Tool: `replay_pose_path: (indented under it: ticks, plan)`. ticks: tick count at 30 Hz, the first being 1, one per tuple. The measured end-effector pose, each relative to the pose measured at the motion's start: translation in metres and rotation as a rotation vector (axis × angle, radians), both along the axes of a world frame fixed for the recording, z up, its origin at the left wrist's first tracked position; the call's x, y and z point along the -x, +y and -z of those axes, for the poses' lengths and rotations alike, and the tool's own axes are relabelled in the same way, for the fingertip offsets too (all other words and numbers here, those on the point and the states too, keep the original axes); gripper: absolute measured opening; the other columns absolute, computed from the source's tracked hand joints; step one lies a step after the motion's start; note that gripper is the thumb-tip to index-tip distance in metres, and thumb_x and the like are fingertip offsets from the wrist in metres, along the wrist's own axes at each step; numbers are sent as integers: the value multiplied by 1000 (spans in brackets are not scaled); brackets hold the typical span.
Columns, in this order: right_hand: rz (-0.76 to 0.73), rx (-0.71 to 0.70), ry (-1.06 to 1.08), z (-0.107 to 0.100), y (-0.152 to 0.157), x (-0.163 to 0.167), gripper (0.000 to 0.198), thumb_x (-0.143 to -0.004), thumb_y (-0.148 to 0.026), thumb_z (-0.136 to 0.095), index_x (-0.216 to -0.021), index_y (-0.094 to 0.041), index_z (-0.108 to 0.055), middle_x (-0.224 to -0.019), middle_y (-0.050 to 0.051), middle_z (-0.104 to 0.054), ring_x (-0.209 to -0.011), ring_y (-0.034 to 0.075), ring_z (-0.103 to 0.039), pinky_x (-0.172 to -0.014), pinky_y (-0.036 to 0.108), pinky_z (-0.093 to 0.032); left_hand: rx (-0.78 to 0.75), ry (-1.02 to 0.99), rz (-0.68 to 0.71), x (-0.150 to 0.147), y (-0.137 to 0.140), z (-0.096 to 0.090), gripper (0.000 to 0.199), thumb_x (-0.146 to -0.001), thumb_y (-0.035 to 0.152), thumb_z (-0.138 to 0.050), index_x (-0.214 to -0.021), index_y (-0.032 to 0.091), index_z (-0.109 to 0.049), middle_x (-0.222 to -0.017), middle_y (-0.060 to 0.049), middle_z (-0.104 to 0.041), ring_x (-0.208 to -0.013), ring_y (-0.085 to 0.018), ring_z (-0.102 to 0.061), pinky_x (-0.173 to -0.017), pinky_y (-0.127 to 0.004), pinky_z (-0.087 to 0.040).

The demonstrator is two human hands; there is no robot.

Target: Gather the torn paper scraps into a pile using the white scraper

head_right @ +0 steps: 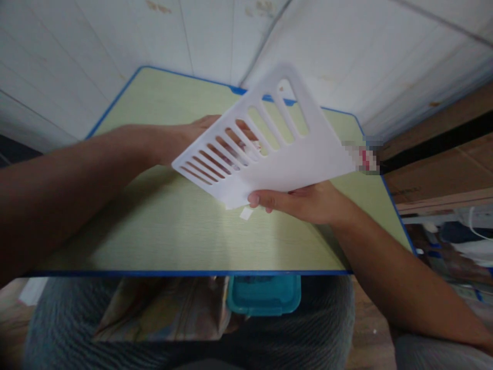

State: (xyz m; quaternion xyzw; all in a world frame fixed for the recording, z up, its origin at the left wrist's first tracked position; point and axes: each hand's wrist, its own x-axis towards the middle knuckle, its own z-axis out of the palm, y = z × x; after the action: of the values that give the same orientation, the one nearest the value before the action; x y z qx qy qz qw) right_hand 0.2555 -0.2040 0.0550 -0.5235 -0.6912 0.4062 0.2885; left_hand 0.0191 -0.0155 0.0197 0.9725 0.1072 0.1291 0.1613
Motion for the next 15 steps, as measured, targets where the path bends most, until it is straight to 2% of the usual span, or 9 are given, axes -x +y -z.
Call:
replay_pose_path:
  ticks: [3,9,12,15]
  plan:
    - [4,-14,9,3,0,-1,32,-93,-53,-98,-83,-27,-81,-75,2,-81,-67,23,-74,-61,34,-63,-21,56,57,0,-1,-2,91,-100,87,-69,-158,17,-67,-168,-17,-63,-165,-48,-53,-141,-67,-39]
    - [3,-40,-30,1,0,0,38,-94,-52,-96,-76,-24,-80,-72,1,-78,-65,21,-76,-63,32,-67,-37,78,86,0,3,-1,101,-101,94,-63,-171,22,-58,-169,-12,-60,-164,-46,-54,-140,-69,-40]
    - [25,-60,-39,3,0,-1,37,-94,-56,-96,-81,-25,-81,-74,0,-77,-66,20,-75,-64,31,-67,-20,67,60,-2,1,-1,91,-100,90,-66,-163,24,-66,-164,-9,-64,-164,-47,-55,-140,-70,-39]
    - [30,-46,-62,4,-1,-1,37,-94,-55,-96,-81,-24,-80,-74,0,-76,-66,20,-74,-62,30,-66,16,48,37,-5,-6,-5,83,-92,85,-78,-153,28,-73,-157,-8,-70,-165,-49,-55,-141,-68,-40]
